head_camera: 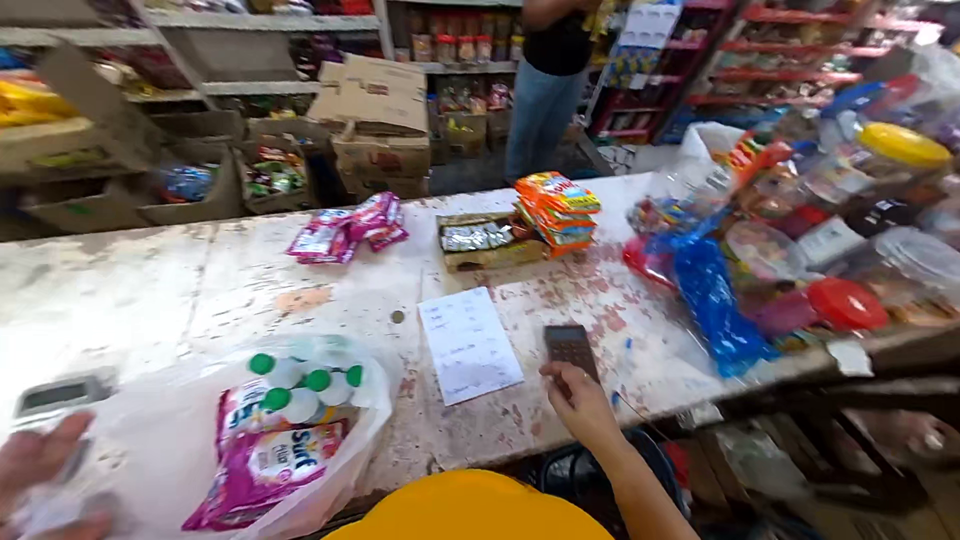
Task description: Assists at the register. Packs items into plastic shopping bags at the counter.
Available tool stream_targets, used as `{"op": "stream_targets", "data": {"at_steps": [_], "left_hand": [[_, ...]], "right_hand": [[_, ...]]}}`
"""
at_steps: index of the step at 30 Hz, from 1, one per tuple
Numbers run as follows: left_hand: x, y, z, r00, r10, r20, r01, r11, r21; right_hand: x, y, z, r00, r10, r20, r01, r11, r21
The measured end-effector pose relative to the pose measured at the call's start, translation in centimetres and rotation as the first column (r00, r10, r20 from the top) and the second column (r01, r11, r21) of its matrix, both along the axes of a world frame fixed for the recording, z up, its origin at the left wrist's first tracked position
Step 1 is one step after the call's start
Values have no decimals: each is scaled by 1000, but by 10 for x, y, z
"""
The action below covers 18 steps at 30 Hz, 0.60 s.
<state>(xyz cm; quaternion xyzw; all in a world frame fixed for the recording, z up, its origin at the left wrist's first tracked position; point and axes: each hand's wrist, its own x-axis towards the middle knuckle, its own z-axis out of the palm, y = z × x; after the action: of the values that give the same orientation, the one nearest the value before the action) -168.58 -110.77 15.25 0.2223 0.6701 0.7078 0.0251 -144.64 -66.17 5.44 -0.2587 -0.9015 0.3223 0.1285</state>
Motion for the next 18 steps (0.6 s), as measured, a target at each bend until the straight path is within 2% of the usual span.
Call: {"op": "stream_targets", "data": {"at_steps": [4,6,8,9,11,14,18], "left_hand": [[14,12,11,982,154,110,-145,986,-86],[18,8,9,981,175,87,-168,983,-78],[24,-2,9,985,166,46,-160,980,-120],[27,-10,8,988,154,28,-148,976,-162],[33,-29,3,991,136,-14,-135,960,-247],[37,-53,-10,992,104,-65,-119,947,-298],[45,-72,-24,986,162,-45,-168,948,-271]], "right_hand": [[-70,-27,16,949,262,-176,-270,963,-25],[-110,-40,32,879,385,-282,-393,919,29],[-150,-52,52,805,508,-308,-505,858,95],[-170,-56,62,783,566,-260,-556,823,115],[-214,-61,78,762,647,-43,-641,761,99],[-296,-63,70,730,626,274,-669,737,98],[-391,-82,41,731,562,387,-666,713,221]]}}
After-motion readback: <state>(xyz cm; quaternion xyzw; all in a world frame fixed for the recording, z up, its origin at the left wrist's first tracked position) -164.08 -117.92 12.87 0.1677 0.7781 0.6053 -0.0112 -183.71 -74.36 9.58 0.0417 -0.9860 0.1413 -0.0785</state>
